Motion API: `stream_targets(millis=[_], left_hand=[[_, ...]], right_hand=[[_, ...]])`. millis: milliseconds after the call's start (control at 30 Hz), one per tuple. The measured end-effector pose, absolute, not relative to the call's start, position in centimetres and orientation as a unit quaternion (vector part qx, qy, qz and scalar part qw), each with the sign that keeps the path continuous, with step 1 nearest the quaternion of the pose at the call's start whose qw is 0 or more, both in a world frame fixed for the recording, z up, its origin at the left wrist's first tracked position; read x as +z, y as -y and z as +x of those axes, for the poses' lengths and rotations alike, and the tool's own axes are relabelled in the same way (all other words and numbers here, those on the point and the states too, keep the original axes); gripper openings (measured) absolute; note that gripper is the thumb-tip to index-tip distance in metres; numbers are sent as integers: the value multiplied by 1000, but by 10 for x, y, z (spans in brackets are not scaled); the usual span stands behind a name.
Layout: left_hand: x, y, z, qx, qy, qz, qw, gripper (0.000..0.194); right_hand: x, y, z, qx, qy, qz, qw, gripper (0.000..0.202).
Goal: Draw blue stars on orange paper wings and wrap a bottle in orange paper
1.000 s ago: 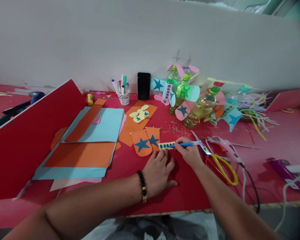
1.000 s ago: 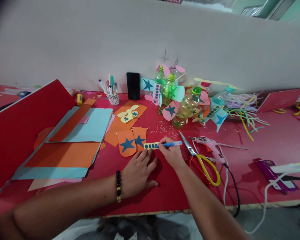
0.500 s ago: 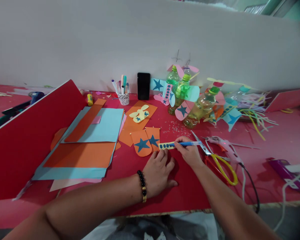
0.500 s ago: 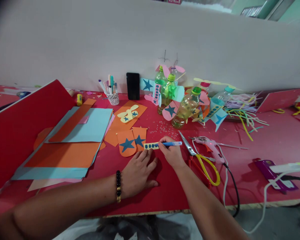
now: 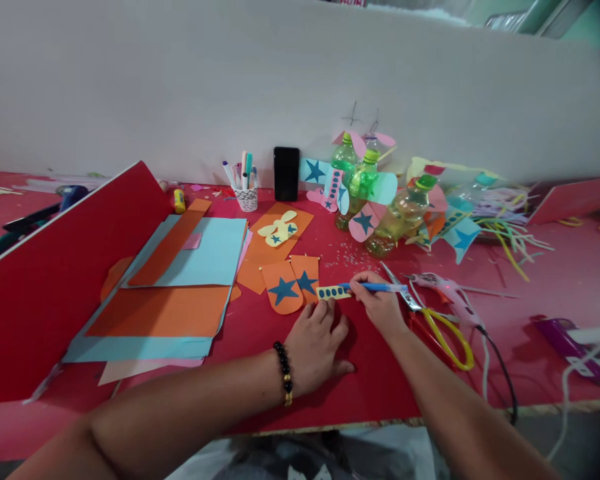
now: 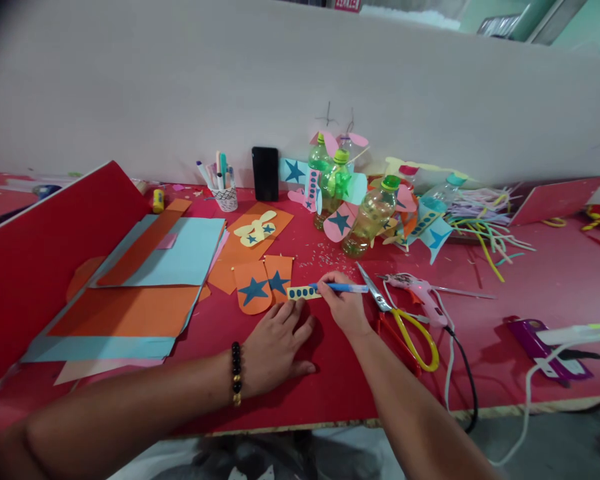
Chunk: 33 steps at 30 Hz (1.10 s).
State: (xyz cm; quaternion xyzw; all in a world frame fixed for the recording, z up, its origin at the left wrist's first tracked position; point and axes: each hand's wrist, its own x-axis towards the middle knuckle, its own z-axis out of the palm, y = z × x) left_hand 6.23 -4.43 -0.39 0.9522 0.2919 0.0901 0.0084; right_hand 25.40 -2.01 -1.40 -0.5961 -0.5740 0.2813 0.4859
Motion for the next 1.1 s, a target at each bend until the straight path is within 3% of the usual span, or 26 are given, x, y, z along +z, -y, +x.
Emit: stream_targets(millis=[200,433,933,1100], left_hand=[[-7,43,60,95,-297,950,32,79],[-7,36,57,92,-285,952,60,81],[-11,37,58,104,-289,951,47,92],[-7,37,56,106,-284,950,71,74]], right_hand=[[-15,18,257,228,541,-609,534,30],[-11,19,258,249,540,-630,499,40],[-13,20,259,308,539,-615,487,41],[-14,20,259,312,540,-613,486,41]])
